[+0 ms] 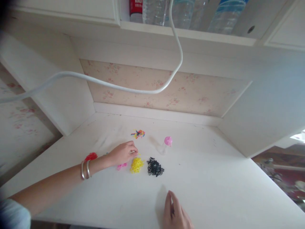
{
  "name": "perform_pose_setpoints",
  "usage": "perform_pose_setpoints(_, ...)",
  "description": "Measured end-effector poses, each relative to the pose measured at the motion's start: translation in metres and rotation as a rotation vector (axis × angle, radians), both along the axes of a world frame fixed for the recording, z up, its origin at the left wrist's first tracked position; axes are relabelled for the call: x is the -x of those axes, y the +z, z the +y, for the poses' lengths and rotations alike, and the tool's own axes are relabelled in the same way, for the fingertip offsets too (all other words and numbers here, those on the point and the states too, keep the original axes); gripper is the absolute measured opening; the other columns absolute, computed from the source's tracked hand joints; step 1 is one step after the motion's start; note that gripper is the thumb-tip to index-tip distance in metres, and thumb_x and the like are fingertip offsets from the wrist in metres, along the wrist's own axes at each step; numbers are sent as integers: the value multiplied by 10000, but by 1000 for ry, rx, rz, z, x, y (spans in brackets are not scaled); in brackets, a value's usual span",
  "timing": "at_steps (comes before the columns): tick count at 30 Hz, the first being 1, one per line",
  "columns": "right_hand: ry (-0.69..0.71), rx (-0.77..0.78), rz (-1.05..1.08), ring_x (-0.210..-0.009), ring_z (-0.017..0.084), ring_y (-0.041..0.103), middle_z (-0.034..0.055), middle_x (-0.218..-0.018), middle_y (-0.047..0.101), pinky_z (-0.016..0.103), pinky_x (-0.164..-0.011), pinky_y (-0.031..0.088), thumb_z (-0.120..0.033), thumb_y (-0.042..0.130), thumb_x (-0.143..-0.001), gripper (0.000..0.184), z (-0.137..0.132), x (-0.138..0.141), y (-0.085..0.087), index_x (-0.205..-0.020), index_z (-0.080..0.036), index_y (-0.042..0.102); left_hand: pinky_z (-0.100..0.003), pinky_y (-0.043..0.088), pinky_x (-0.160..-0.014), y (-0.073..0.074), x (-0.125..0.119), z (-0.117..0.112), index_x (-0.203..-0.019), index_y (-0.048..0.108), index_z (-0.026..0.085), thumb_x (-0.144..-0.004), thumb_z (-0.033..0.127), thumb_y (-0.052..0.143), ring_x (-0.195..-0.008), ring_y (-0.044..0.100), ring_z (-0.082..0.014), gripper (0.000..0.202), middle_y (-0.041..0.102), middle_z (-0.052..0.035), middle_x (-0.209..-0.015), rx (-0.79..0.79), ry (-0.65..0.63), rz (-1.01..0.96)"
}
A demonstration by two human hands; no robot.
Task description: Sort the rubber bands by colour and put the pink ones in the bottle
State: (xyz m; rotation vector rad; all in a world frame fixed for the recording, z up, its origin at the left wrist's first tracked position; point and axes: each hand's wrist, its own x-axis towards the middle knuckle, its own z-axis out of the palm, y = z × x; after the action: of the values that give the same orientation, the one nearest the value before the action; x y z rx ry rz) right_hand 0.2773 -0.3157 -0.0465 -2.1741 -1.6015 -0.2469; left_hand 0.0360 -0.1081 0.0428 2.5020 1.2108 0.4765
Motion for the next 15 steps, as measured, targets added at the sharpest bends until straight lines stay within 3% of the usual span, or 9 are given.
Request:
perform_pose_setpoints(7,-18,-113,-56,-534,103,618,28,-805,715,188,-475,408,-317,294,-938,443,1,3,-2,-963,-252,731,-231,426,-699,-7,-8,-15,-774,705,228,-882,315,482,-725,602,-121,262,605,-9,-865,-2,-11,51)
perform_pose_setpoints(10,-75,-148,4,-506,108,604,30,-696,695,184,-460,399,-395,335,-926,423,3,7,3,-948,-232,725,-235,419,-695,1,-2,-16,-751,688,217,-900,298,447,-706,590,-117,295,595,-12,-847,-18,10,41)
perform_pose_setpoints(15,-39,-125,141,-511,123,591,48,-675,680,192,-454,402,-459,343,-895,433,2,11,17,-938,-253,721,-226,404,-722,18,25,-32,-821,666,204,-930,282,374,-754,570,-118,321,592,-16,-843,-24,101,-96)
